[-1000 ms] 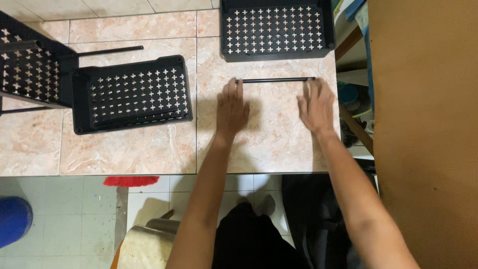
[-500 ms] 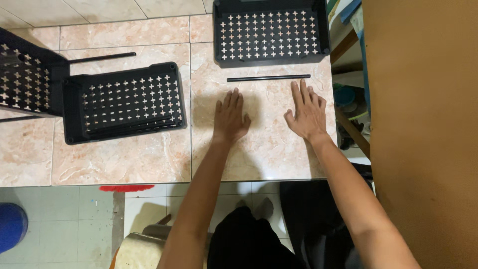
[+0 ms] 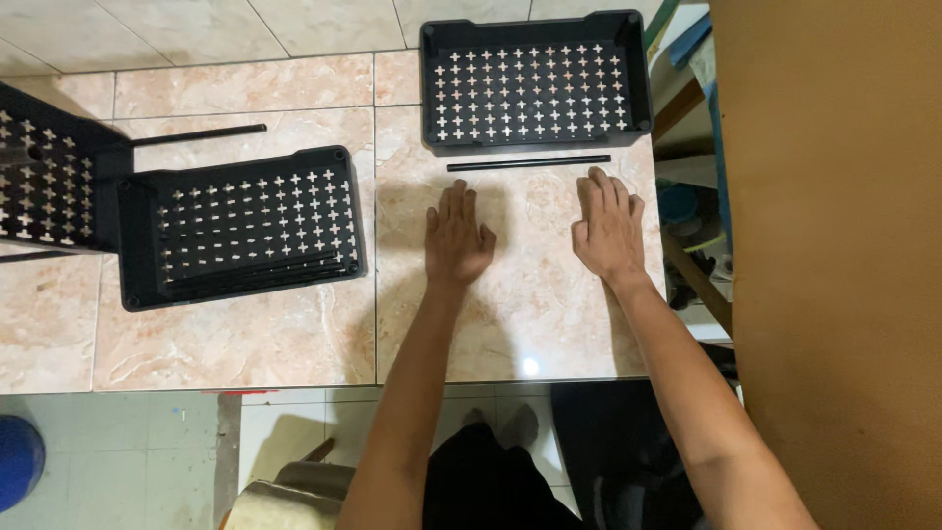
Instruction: The person disassembles a black plastic storage rack on a tiled floor, pulling metal rods out of the plastic baskets and laying the rods and baskets aside. They then place a basket on the floor and begin reinserting rods into it.
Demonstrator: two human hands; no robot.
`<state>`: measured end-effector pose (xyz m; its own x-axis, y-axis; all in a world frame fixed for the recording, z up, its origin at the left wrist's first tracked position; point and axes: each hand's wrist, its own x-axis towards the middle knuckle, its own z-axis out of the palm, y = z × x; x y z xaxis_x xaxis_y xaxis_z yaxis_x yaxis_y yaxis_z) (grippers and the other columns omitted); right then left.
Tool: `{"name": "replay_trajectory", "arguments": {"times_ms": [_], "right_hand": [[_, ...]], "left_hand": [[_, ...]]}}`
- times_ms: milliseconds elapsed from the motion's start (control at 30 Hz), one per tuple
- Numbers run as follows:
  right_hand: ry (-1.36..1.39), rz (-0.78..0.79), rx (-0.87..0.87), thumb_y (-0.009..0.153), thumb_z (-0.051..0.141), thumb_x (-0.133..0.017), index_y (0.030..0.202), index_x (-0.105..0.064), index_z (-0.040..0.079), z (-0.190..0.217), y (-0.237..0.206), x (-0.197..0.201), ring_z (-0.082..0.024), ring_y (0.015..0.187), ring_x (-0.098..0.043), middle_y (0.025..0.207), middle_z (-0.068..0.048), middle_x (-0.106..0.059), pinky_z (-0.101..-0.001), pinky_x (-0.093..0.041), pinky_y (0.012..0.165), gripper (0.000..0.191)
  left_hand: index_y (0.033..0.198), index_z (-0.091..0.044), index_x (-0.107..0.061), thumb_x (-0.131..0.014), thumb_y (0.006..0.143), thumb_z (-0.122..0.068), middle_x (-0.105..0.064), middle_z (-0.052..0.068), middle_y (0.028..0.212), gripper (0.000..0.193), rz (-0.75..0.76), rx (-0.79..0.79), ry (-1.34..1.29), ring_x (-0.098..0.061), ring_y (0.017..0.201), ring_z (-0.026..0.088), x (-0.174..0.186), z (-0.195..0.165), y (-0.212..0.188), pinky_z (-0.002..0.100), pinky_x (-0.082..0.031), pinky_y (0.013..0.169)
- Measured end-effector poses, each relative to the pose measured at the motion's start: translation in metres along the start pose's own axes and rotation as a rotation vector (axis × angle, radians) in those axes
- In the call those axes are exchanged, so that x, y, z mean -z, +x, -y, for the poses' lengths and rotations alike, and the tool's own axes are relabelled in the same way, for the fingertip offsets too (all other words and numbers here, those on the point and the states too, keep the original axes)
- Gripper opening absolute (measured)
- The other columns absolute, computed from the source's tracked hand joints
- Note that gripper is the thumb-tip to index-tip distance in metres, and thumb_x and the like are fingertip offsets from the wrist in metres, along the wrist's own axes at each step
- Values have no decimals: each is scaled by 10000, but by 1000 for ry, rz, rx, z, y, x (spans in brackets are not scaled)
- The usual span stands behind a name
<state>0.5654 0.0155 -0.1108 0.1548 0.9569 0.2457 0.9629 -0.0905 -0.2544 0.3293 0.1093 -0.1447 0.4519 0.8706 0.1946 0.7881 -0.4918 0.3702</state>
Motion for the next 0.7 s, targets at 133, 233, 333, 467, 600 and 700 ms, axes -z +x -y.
{"name": "replay_trajectory", "arguments": {"times_ms": [133, 233, 333, 467, 600, 700], "right_hand": [[13, 54, -46, 819, 137, -571, 1471, -451, 73, 2, 1, -1, -321, 1465, -344, 1611, -144, -384, -537, -262, 1128, 666], [2, 66, -48, 825, 156, -565, 1483, -439, 78, 0, 1, -2, -329, 1468, -332, 1634, -137, -362, -540, -247, 1147, 674], [-10, 96, -72, 813, 166, -555, 1499, -427, 80, -2, 2, -6, -317, 1473, -328, 1653, -124, -338, -551, -233, 1147, 703], [-47, 123, -72, 819, 194, -541, 1521, -391, 87, -5, 2, -9, -320, 1472, -310, 1678, -115, -296, -561, -212, 1156, 726], [-64, 153, -82, 822, 209, -529, 1542, -358, 99, -7, 4, -11, -317, 1472, -293, 1689, -114, -270, -560, -195, 1164, 748], [-46, 166, -98, 820, 218, -529, 1550, -348, 109, -8, 4, -12, -325, 1475, -281, 1690, -111, -262, -556, -181, 1171, 760]], "left_hand": [[1442, -3, -478, -565, 873, -265, -375, 164, 1605, 632, -31, -24, -18, -383, 1463, 365, -1, 0, -2, 599, -327, 1144], [1429, -5, -487, -561, 876, -253, -360, 151, 1631, 611, -52, -34, -22, -379, 1475, 349, -2, 0, -2, 614, -345, 1125], [1426, -1, -496, -559, 868, -244, -333, 141, 1653, 612, -57, -35, -32, -365, 1495, 335, -3, 1, -3, 622, -351, 1116], [1434, 3, -501, -548, 886, -249, -273, 126, 1690, 606, -60, -46, -5, -337, 1524, 311, -4, 1, -3, 616, -354, 1132], [1422, 15, -497, -539, 866, -278, -183, 122, 1695, 630, 66, -27, 50, -275, 1521, 311, 0, 0, 2, 614, -324, 1125], [1430, 28, -476, -553, 826, -310, -132, 111, 1691, 696, 161, 11, 47, -259, 1514, 296, 6, -2, 6, 590, -317, 1110]]}}
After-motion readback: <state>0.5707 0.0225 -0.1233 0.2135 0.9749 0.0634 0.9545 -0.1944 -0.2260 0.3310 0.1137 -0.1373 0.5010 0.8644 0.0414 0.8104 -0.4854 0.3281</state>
